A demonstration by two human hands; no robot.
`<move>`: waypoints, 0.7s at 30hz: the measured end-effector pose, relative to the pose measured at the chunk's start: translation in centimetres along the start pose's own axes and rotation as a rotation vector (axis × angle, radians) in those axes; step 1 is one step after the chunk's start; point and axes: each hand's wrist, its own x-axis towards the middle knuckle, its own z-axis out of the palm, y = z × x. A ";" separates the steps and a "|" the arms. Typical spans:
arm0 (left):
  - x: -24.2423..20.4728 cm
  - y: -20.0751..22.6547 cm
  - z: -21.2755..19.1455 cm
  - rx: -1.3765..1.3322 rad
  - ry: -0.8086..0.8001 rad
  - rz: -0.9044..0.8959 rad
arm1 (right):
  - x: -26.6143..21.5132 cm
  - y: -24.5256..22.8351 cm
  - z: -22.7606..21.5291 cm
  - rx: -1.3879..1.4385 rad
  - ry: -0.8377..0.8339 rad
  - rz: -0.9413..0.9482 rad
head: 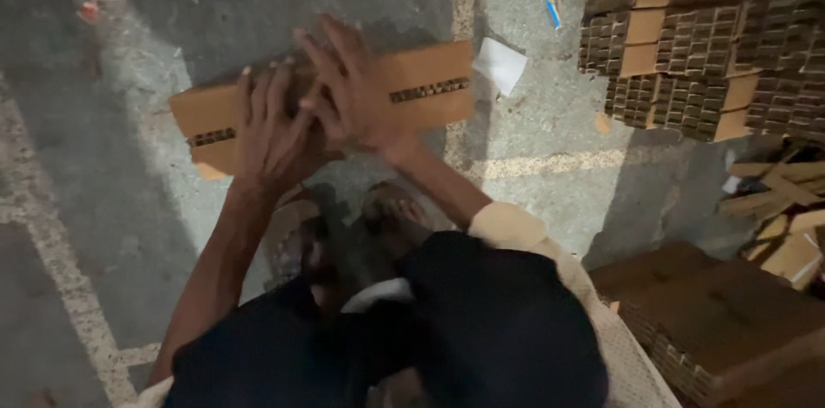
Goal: The person assembles flat cardboard boxes by hand on a warehouse floor. They fold the side flaps inward, tuck the end flaps into slots, and press the seams to form rectangular boxes. The person repeats this process for multiple boxes.
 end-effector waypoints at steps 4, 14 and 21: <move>-0.7 -0.8 0.5 0.091 -0.277 0.149 | -3.2 4.7 -1.9 -0.299 0.043 0.183; -1.6 -1.5 2.4 0.372 -0.282 0.327 | -4.7 8.2 -2.8 -0.391 0.160 0.310; -0.4 0.2 0.3 0.087 -0.314 0.219 | -5.0 8.6 -3.8 -0.352 0.261 0.251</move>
